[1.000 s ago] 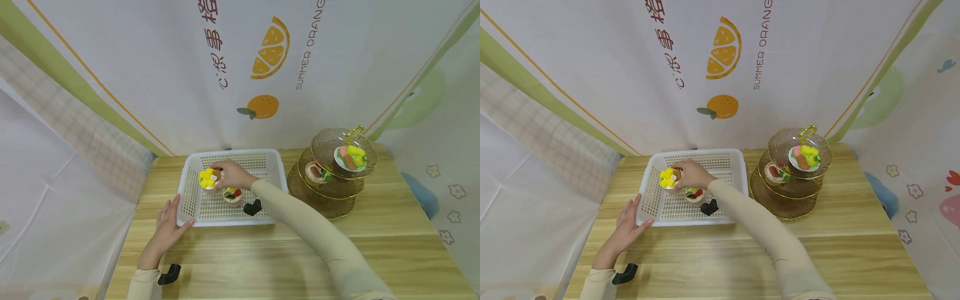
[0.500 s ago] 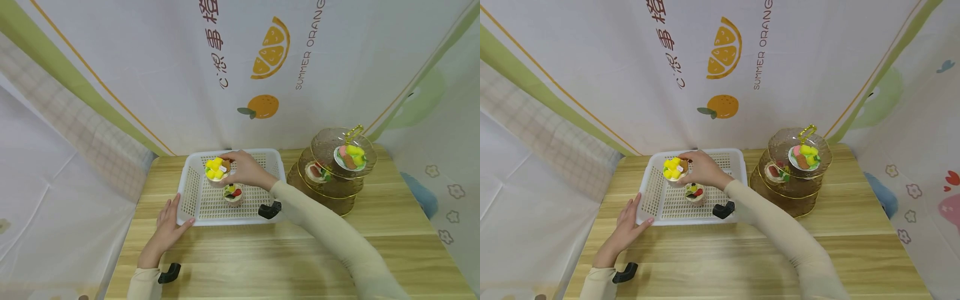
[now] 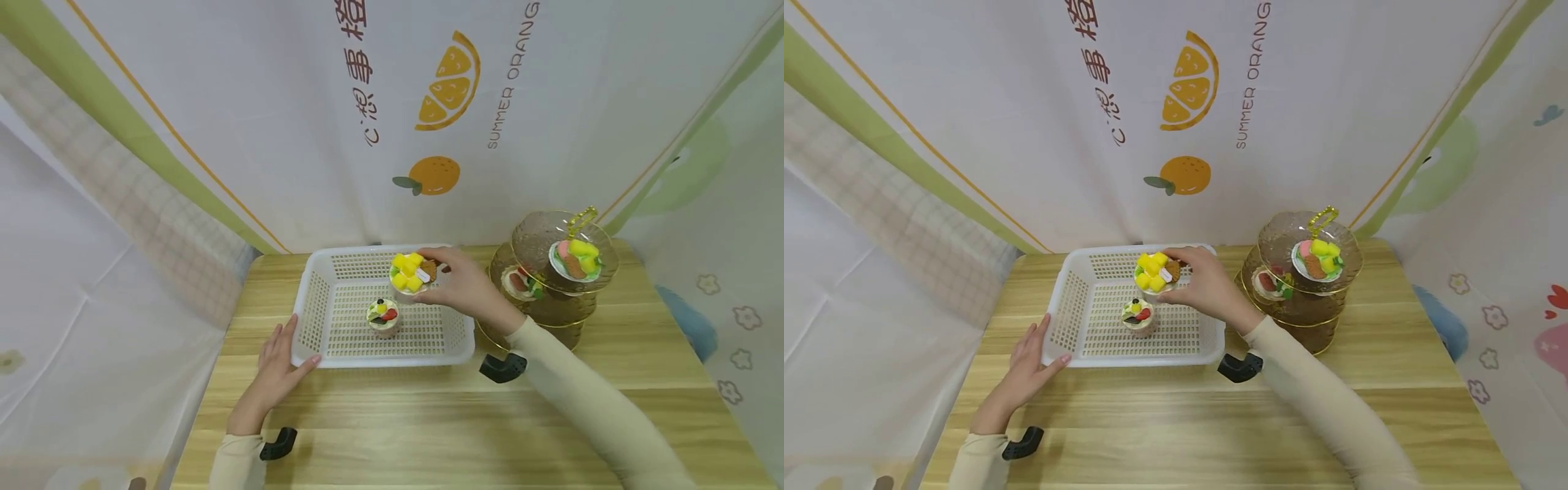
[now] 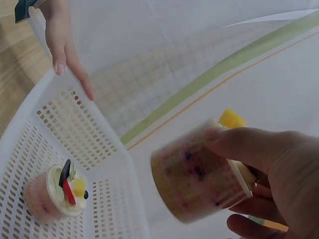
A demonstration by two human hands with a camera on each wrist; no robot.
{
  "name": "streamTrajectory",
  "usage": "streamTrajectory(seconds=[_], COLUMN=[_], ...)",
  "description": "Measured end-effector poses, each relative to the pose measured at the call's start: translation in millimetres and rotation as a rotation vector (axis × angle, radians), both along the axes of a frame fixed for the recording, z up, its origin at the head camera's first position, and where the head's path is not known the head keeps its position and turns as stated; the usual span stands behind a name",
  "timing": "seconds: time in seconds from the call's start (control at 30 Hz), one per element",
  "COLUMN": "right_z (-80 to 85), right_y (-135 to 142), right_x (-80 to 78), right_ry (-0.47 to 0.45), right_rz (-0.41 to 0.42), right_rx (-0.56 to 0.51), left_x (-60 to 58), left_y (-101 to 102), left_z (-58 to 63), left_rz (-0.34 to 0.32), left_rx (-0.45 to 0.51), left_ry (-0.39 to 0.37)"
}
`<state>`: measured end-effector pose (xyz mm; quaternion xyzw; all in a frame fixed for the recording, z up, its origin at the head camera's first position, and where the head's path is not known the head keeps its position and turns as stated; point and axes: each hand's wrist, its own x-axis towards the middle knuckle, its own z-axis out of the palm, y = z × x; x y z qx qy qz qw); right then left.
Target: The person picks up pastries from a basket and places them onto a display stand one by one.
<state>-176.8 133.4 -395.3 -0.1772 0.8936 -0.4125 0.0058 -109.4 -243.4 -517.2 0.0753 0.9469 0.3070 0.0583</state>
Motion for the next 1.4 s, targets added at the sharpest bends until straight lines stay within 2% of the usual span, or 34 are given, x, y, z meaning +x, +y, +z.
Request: streamTrajectory(seconds=[0.33, 0.57, 0.73, 0.87, 1.13, 1.4], right_z=[-0.9, -7.1, -19.7, -34.1, -61.7, -87.2], right_y=[57, 83, 88, 92, 100, 104], right_x=[36.0, 66.9, 93.5, 108.5, 129.7, 133.6], right_ry=[0.099, 0.115, 0.177, 0.211, 0.172, 0.075], right_rz=[-0.091, -0.187, -0.211, -0.237, -0.323, -0.389], right_rx=[0.025, 0.086, 0.107, 0.122, 0.136, 0.082], left_x=[-0.8, 1.0, 1.0, -0.3, -1.0, -1.5], left_y=[0, 0, -1, -2, -1, -1], left_z=[-0.5, -1.3, -1.4, -1.6, -2.8, -2.9], left_rz=[0.004, 0.012, 0.012, 0.007, 0.008, 0.008], left_rx=[-0.01, -0.001, -0.005, -0.001, -0.003, 0.003], left_ry=[0.008, -0.006, -0.009, -0.002, 0.0, -0.009])
